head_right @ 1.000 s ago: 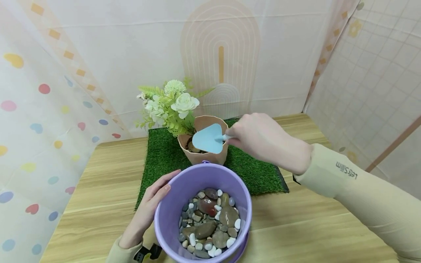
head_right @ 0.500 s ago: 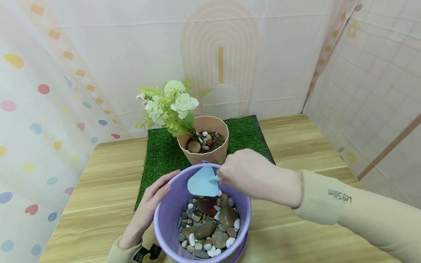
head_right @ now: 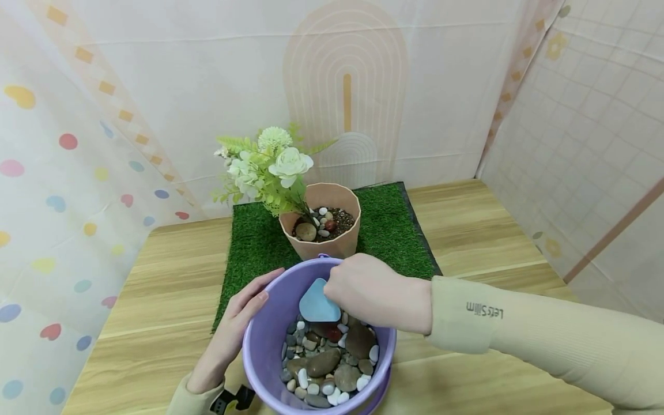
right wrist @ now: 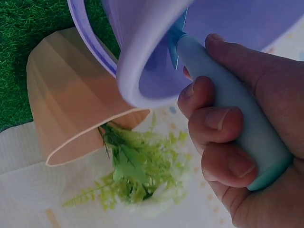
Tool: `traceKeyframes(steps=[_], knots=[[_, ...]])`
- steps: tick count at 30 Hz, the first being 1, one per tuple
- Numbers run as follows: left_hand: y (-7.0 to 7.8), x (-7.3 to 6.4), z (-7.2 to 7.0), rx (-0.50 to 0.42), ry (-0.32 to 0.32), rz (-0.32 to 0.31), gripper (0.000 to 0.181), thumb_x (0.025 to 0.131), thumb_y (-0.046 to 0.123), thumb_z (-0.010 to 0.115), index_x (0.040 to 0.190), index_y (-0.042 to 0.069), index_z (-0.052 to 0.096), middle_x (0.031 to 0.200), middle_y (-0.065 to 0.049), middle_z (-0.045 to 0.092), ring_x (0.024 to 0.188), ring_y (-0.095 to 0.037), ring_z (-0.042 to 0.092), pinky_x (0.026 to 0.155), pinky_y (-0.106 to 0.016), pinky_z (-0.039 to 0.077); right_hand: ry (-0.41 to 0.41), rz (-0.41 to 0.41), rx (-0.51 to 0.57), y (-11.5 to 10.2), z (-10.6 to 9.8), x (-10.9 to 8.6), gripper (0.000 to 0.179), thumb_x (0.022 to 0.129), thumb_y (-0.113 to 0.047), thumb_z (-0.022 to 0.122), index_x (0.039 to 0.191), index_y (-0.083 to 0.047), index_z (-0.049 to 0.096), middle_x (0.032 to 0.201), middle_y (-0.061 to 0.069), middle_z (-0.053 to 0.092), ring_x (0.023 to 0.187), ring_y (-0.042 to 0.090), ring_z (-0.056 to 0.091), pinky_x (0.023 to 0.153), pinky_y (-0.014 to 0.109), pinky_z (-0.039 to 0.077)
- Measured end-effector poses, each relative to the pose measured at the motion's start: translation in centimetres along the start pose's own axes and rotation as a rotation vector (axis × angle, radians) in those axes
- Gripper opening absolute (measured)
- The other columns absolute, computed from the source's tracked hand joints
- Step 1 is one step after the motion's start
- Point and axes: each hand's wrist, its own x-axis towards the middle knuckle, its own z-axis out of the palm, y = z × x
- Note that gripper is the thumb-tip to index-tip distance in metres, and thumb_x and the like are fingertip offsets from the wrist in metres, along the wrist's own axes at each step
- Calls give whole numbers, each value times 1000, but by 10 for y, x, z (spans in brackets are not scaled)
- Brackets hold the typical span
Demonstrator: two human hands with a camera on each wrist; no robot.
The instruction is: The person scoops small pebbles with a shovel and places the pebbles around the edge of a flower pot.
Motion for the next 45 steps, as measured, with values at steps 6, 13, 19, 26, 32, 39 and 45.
traceKeyframes(steps=[6,13,19,26,32,39,45], knots=[[0,1,2,8,2,4,45,112,12,41,154,-2,48,153,-27,54,126,5,62,99,-20,57,68,-71,-132,-14,11,8,37,84,-10,78,58,-28,59,61,-11,64,55,7,51,50,25,46],[1,1,2,35,14,15,44,112,12,41,153,-1,50,153,-25,56,128,6,61,102,-17,55,130,-113,-340,-43,13,15,29,86,-21,76,61,-33,68,58,-11,62,52,9,51,46,26,46],[-2,0,0,10,10,26,43,113,12,41,153,0,50,149,9,61,131,4,61,105,-16,53,143,-184,-458,-64,15,18,25,90,-31,70,66,-40,70,58,-17,62,50,7,48,47,23,41],[-1,1,0,4,2,25,44,113,12,41,153,0,50,143,26,59,129,4,61,102,-18,56,35,-232,-308,-56,22,16,25,93,-33,73,70,-40,73,67,-19,69,56,5,57,49,23,49],[-1,1,0,-2,-1,16,44,113,13,41,154,3,50,143,25,59,129,3,62,100,-20,58,6,-218,-228,-46,25,18,21,93,-30,75,73,-38,76,70,-15,71,57,6,59,51,25,52],[-2,0,-1,-15,-5,-5,45,113,14,40,155,-1,47,154,-14,57,127,2,64,99,-22,59,-125,-125,45,-31,25,23,17,91,-20,79,75,-26,74,75,-8,72,65,11,65,60,27,55],[-1,0,-1,-10,-6,-6,46,113,14,39,155,-4,46,153,-25,54,126,2,64,98,-22,60,-108,-86,165,-23,31,25,17,91,-24,79,76,-19,72,74,-5,73,68,14,69,63,29,57]])
